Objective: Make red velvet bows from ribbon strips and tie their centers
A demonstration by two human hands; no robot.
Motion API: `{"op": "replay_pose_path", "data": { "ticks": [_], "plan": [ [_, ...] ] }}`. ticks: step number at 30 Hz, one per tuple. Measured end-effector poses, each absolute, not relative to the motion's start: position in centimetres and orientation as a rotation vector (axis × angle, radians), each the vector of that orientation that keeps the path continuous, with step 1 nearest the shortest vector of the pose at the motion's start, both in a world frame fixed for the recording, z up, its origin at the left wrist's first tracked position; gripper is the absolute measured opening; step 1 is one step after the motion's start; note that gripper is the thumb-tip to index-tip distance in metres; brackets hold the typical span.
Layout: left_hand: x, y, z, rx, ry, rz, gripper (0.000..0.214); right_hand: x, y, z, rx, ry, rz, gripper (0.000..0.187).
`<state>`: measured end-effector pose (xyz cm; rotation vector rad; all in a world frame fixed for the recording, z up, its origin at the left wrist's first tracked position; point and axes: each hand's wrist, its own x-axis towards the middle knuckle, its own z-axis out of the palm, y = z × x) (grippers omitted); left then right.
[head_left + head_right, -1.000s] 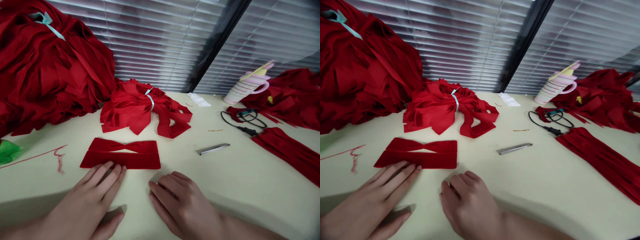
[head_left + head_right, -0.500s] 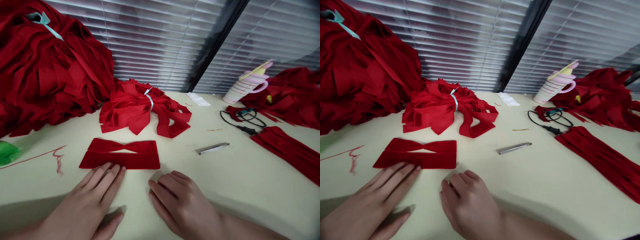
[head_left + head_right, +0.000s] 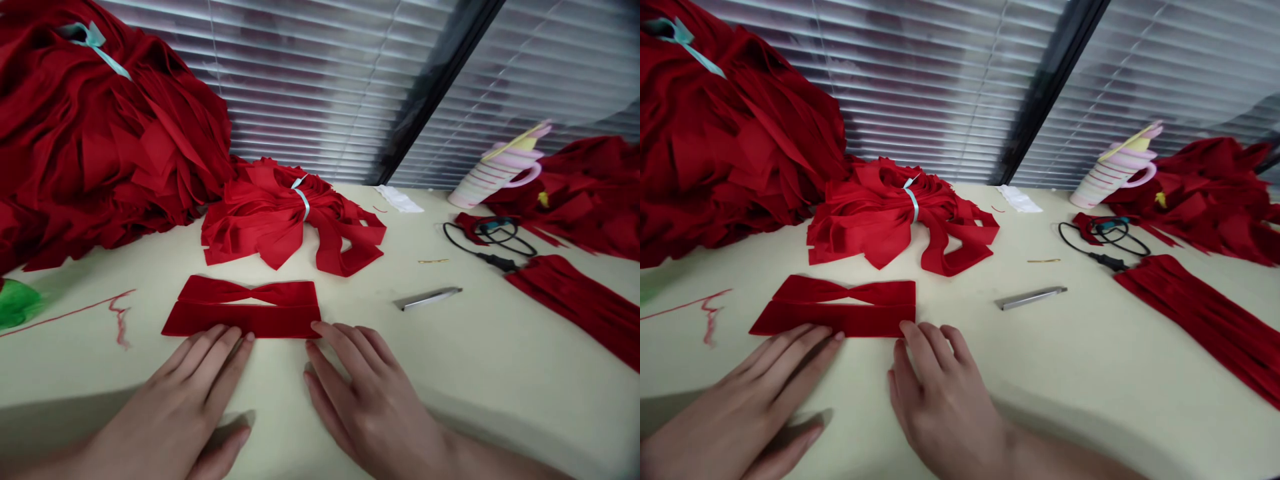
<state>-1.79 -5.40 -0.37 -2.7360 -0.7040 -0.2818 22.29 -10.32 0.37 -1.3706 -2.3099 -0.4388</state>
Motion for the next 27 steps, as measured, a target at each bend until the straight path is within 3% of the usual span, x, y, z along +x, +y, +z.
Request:
{"op": "replay_pose_path", "data": {
  "ticks": [5, 27],
  "plan": [
    [-1.78, -5.46, -0.52, -2.746, -0.718, -0.261, 0.064, 22.18, -10.37, 0.31, -1.451, -2.371, -0.461, 0.028],
    [-2.10, -5.44, -0.64, -2.769, -0.746, -0.241, 0.066, 22.10, -10.28, 0.22, -1.496, -2.397, -0.459, 0.025]
  ]
}}
